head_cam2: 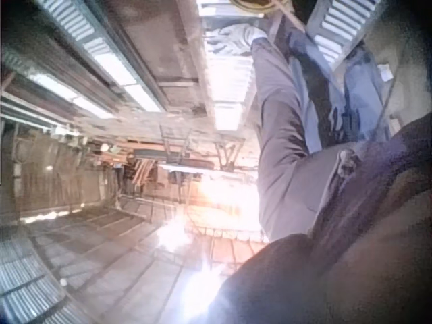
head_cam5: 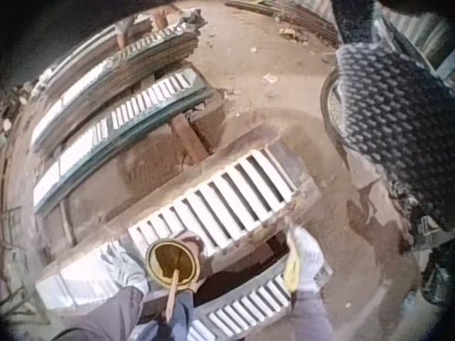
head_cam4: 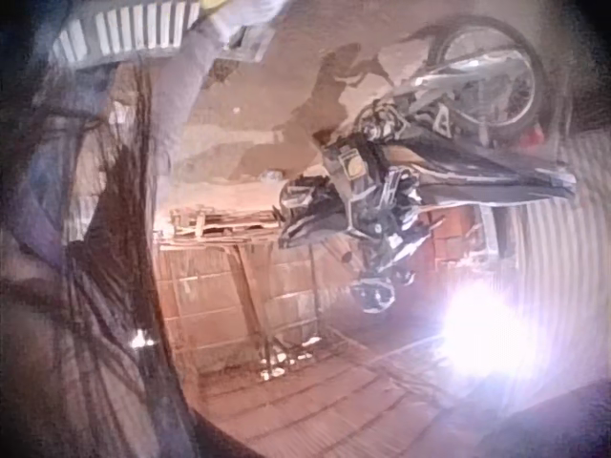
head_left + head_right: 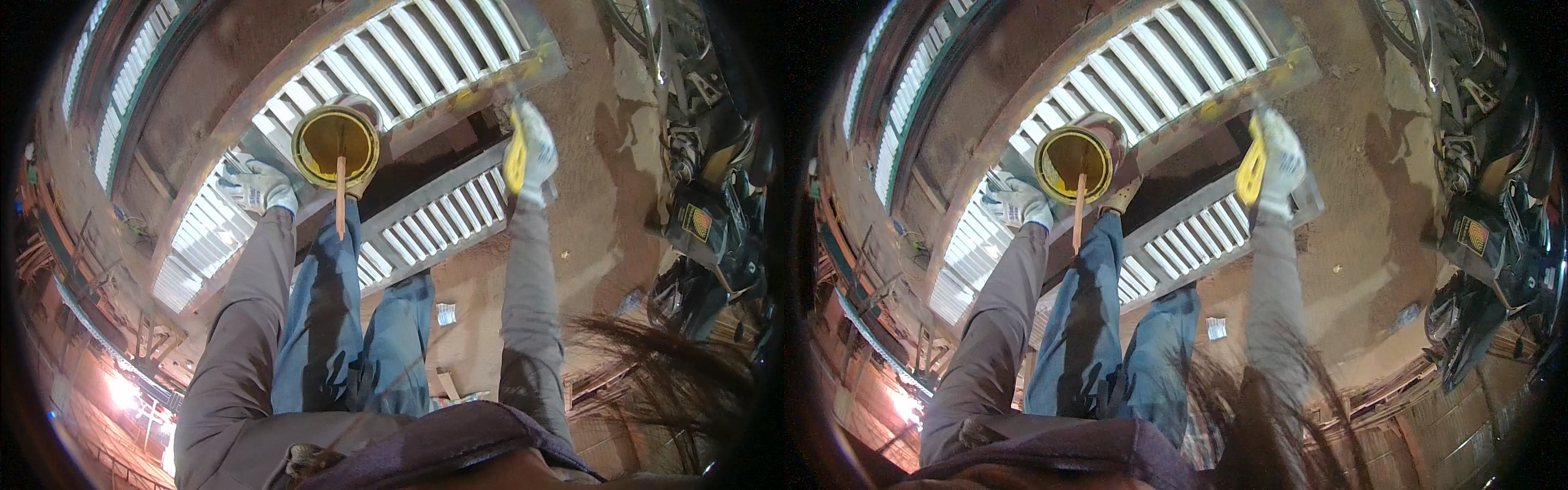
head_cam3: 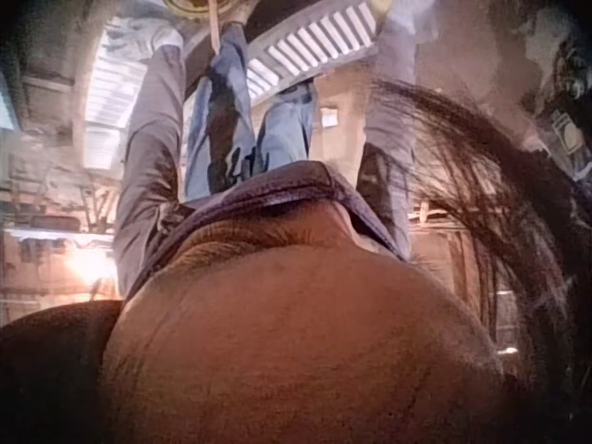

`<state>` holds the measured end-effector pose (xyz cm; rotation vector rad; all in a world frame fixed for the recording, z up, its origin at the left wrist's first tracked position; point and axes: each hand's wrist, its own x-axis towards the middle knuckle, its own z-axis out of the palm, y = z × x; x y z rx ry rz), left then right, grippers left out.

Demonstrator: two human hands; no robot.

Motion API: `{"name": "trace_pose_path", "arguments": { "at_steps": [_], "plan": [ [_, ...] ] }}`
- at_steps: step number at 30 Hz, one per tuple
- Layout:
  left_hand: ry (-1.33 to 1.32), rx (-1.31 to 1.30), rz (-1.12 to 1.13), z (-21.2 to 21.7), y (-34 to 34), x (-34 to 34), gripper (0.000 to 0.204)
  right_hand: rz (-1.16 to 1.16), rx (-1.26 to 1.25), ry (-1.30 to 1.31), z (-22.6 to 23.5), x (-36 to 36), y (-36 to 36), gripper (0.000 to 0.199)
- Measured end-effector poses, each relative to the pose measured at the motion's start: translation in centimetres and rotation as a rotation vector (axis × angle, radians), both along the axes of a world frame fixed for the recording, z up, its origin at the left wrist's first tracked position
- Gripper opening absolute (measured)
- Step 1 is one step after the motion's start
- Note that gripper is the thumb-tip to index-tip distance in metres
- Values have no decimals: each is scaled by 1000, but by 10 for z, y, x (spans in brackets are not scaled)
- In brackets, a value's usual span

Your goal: The person paints a metal railing with yellow paint using a brush. They repeatedly dip the brush into a paint can and apply paint to the horizontal and vertical bars of the railing.

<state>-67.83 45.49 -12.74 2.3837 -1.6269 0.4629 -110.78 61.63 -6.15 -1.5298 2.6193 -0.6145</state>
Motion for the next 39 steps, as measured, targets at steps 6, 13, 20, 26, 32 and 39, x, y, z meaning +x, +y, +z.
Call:
{"name": "trace_pose_path", "arguments": {
  "at_steps": [6,13,20,26,32,39],
  "plan": [
    [-44,10,23,-3,-4,-8,65,-32,208,138,-20,3,-19,35],
    [45,87,72,13,-5,-19,66,57,204,58,-3,48,-14,34],
    [34,71,23,7,-6,-14,66,124,281,53,9,101,-14,39],
    [41,33,4,10,-7,-20,59,173,260,-67,9,176,-3,37],
    [51,69,12,2,-5,-10,65,330,-2,-410,28,252,16,37],
    [82,66,29,6,-3,-12,62,489,27,-26,27,141,26,32]
  ]
}}
